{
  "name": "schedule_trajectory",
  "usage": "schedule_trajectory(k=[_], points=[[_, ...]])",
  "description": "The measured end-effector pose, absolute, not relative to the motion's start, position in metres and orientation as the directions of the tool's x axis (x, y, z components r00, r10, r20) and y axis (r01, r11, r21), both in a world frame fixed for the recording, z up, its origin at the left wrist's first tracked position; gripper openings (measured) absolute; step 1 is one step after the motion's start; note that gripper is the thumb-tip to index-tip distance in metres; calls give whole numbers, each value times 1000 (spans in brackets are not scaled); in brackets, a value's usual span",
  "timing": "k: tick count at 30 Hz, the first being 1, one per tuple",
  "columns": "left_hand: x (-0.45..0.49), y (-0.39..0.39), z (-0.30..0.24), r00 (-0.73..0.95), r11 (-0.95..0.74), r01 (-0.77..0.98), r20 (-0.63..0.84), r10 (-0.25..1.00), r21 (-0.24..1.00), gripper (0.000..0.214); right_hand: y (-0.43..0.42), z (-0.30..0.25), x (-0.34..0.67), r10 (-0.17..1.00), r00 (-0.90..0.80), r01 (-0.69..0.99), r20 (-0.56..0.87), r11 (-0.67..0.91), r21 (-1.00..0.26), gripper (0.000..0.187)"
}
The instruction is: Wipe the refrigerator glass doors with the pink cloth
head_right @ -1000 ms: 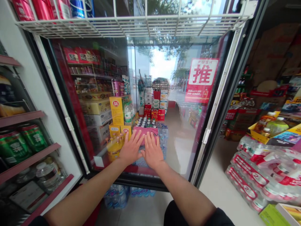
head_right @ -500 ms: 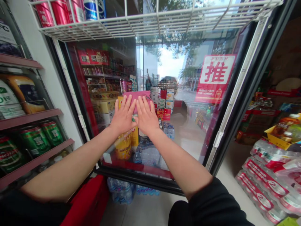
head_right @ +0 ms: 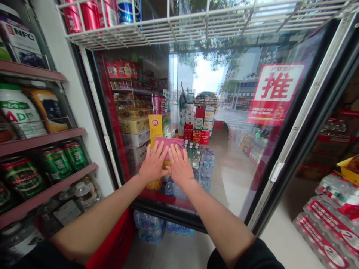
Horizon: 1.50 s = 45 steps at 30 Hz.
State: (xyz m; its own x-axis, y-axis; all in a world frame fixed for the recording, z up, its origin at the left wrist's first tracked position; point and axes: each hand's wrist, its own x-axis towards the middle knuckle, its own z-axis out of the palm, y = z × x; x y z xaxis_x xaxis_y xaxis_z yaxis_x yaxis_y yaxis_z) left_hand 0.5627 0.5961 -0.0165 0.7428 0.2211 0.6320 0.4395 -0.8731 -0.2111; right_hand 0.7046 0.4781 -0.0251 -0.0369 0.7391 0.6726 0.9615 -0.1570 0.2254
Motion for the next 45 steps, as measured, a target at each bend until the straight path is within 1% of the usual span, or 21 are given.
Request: schedule_trajectory(k=[6,10,14,18,22,24,26,28,32,38,42,45], points=[[543,592,-60,763,-874,453,584,278,-177,111,477,-70,696,800,-76,964,595,-94,250,86],[528,598,-58,802,-869,435,541,255,-236,107,482,-73,688,806,-95,961,585,-78,264,89],[516,612,-28,779,-822,498,558,285,-276,109,500,-37,677,790,-151,956,595,-37,291,87],[503,636,19,747,-783,544,599,289,-302,109,525,24,665,761,-204,945,615,-11,327,86],[488,662,75,729,-758,563,629,269,-328,117,548,83,660,707,-267,932,655,17,362,81],[484,671,93,724,-754,568,636,267,-330,117,557,99,659,679,-280,932,679,22,362,79],[483,675,98,719,-757,572,638,277,-315,118,564,101,657,665,-280,934,692,24,356,80],[481,678,89,712,-763,576,639,292,-293,119,570,91,653,672,-280,935,685,29,353,82],[470,680,48,708,-767,583,631,317,-268,117,579,51,641,721,-298,932,626,76,355,83],[450,680,4,727,-784,573,587,355,-236,108,581,3,624,768,-280,941,576,99,325,81],[452,664,-20,697,-743,641,554,456,-194,101,581,-29,622,787,-316,925,530,131,357,83],[459,647,-49,652,-704,698,520,551,-129,96,581,-58,626,803,-360,900,474,166,403,83]])
